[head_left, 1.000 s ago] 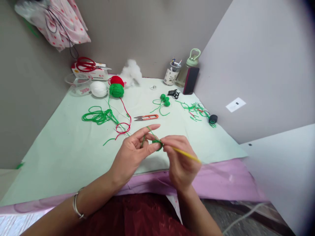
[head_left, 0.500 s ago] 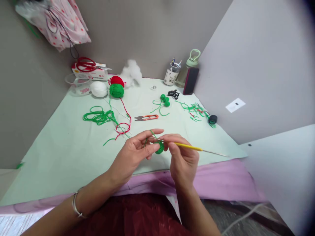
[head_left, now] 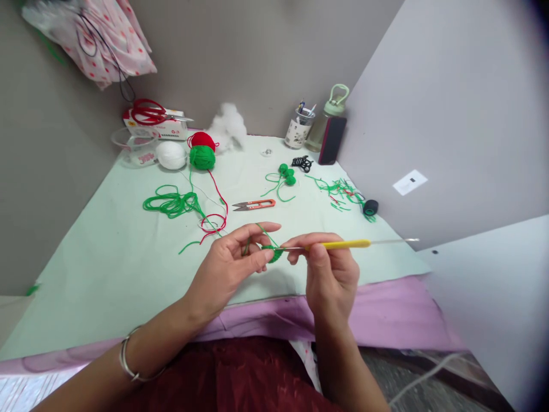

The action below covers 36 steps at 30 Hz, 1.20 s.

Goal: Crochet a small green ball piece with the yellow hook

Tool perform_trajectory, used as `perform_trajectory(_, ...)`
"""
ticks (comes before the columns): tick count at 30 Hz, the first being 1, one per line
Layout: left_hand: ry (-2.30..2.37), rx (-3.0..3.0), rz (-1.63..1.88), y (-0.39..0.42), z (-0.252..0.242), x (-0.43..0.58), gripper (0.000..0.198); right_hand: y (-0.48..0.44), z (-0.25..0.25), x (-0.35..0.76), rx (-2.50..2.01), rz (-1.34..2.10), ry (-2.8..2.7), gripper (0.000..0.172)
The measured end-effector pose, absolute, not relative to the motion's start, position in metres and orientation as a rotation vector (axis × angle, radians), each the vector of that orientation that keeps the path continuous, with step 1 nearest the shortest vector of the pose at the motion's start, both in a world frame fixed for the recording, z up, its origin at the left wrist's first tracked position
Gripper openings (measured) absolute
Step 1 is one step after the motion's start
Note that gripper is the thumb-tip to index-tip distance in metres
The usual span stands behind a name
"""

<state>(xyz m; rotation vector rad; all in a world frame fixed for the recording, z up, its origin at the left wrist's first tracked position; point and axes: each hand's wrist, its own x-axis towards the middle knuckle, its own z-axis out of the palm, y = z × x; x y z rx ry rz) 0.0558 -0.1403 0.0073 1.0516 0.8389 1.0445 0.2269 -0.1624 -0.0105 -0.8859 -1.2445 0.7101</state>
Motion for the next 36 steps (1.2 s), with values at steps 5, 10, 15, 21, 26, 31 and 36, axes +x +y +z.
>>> perform_trajectory(5,0.975,1.168,1.161,-0.142,0.01,0.06,0.029,-0.167,-0.013,0.227,-0.888,0.254,-1.583,0.023)
perform_trajectory(10,0.998,1.172,1.228,-0.145,0.013,0.063,0.031,-0.162,-0.025,0.225,-0.796,-0.097,-1.707,0.026)
perform_trajectory(15,0.793,0.897,1.069,-0.146,0.01,0.064,0.057,-0.159,-0.037,0.227,-0.809,-0.286,-1.736,0.034)
perform_trajectory(21,0.642,0.593,0.943,-0.135,0.01,0.058,0.038,-0.163,-0.022,0.225,-0.883,0.069,-1.543,0.026)
perform_trajectory(26,0.646,0.709,0.978,-0.137,0.012,0.058,0.037,-0.161,-0.013,0.221,-0.842,0.502,-1.308,0.018)
perform_trajectory(31,0.746,0.858,1.053,-0.142,0.008,0.064,0.04,-0.162,-0.018,0.217,-0.903,0.395,-1.409,0.02)
perform_trajectory(36,0.681,0.718,0.994,-0.139,0.009,0.065,0.043,-0.167,-0.027,0.216,-0.937,-0.143,-1.647,0.038)
